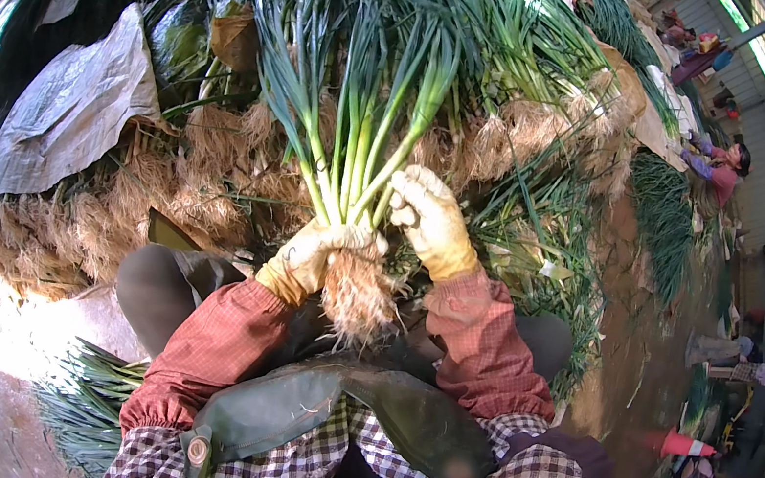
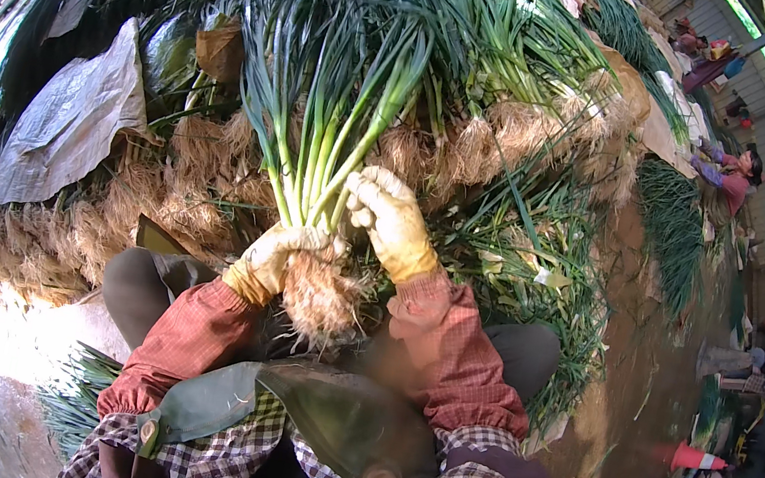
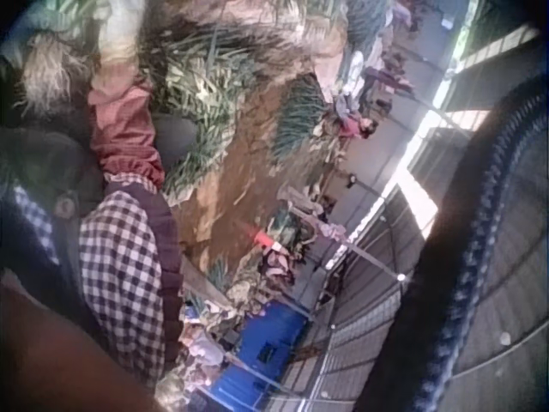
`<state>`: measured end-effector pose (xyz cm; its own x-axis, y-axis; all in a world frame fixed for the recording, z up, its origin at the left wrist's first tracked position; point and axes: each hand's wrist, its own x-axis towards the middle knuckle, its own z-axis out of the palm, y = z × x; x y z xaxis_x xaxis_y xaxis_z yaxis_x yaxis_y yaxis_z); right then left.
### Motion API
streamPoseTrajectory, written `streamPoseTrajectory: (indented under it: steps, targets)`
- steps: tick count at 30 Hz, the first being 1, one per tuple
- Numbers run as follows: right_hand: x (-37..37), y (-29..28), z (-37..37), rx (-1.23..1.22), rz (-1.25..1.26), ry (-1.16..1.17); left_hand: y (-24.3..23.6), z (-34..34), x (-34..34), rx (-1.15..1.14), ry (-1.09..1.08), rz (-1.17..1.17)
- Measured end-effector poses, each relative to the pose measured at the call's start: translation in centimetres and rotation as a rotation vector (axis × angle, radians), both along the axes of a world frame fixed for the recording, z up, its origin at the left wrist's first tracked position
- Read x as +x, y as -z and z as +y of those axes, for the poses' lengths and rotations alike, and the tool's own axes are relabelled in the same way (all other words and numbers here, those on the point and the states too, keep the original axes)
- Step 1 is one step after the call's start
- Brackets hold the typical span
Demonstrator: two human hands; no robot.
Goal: The person cleans bunches of scallions by hand, stripping away the outer layers and cleaning the roots while sitting on the ground in a processing facility.
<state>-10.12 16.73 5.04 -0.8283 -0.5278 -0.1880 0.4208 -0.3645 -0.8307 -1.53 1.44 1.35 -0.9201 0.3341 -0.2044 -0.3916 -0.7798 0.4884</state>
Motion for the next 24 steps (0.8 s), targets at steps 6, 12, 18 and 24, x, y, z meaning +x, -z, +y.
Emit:
streamPoseTrajectory:
  steps: [6,12,18,24]
  targets:
    - [0.6,11.6,0.2,-0.056,-0.431,0.122,1.3,1.6,-1.0,-0.07,-0.116,-0.162]
    - [3.3,21.7,3.1,0.141,-0.484,-0.05,2.6,2.4,-1.3,-0.222,-0.229,-0.169]
    - [4.0,17.8,6.9,0.509,-0.22,-0.035,2.9,1.5,-1.7,-0.27,0.002,-0.239]
    - [1.4,6.6,2.8,0.185,0.021,-0.435,3.9,2.0,-2.0,-0.354,-0.125,-0.134]
